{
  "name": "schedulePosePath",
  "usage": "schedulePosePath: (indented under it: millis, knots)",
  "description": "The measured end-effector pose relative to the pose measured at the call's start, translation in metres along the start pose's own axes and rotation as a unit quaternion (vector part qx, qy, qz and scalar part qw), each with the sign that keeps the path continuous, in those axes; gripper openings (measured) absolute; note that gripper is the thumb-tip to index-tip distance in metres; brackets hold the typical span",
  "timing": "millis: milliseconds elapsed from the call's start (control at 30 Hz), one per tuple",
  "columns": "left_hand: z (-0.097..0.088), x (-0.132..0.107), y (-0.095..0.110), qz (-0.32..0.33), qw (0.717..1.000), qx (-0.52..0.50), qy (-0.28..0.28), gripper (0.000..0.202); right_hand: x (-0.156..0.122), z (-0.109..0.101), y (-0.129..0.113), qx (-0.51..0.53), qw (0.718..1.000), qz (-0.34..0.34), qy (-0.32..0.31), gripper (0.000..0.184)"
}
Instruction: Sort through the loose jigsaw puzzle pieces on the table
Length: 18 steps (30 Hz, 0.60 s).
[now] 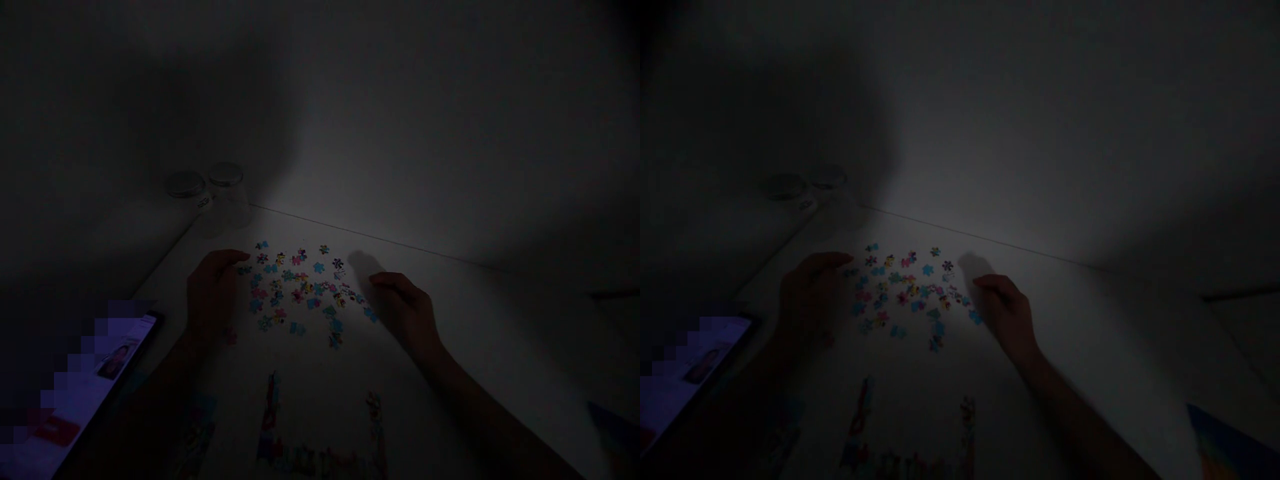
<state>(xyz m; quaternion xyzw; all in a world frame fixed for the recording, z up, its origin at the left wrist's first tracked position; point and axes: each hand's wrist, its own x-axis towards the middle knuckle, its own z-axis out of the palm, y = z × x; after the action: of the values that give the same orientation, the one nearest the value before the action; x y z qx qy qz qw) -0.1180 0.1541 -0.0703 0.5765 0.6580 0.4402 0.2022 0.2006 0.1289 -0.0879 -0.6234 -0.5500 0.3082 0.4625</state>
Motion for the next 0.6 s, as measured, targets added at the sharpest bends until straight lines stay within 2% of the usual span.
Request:
schedulePosePath:
  millis: [133,233,333,500,600]
  knots:
    - [0.000,-0.001,0.001,0.022,1.000,0.016,-0.013,0.026,0.001,-0.001,0.003,0.037,0.998,0.034,0.028,0.014]
    - [0.001,-0.001,0.001,0.077,0.994,0.063,-0.050,0.027,0.002,-0.001,0.008,0.067,0.996,0.043,0.046,0.013]
    - [0.004,0.001,-0.003,0.143,0.975,0.136,-0.099,0.029,0.002,-0.001,0.008,0.070,0.996,0.045,0.041,0.013]
    - [0.010,0.000,-0.010,0.220,0.948,0.181,-0.144,0.030,-0.002,0.002,0.000,0.005,1.000,-0.001,0.008,0.016]
    - [0.011,0.000,-0.014,0.262,0.934,0.183,-0.162,0.030,-0.002,0.003,0.001,0.032,0.999,-0.033,0.010,0.019]
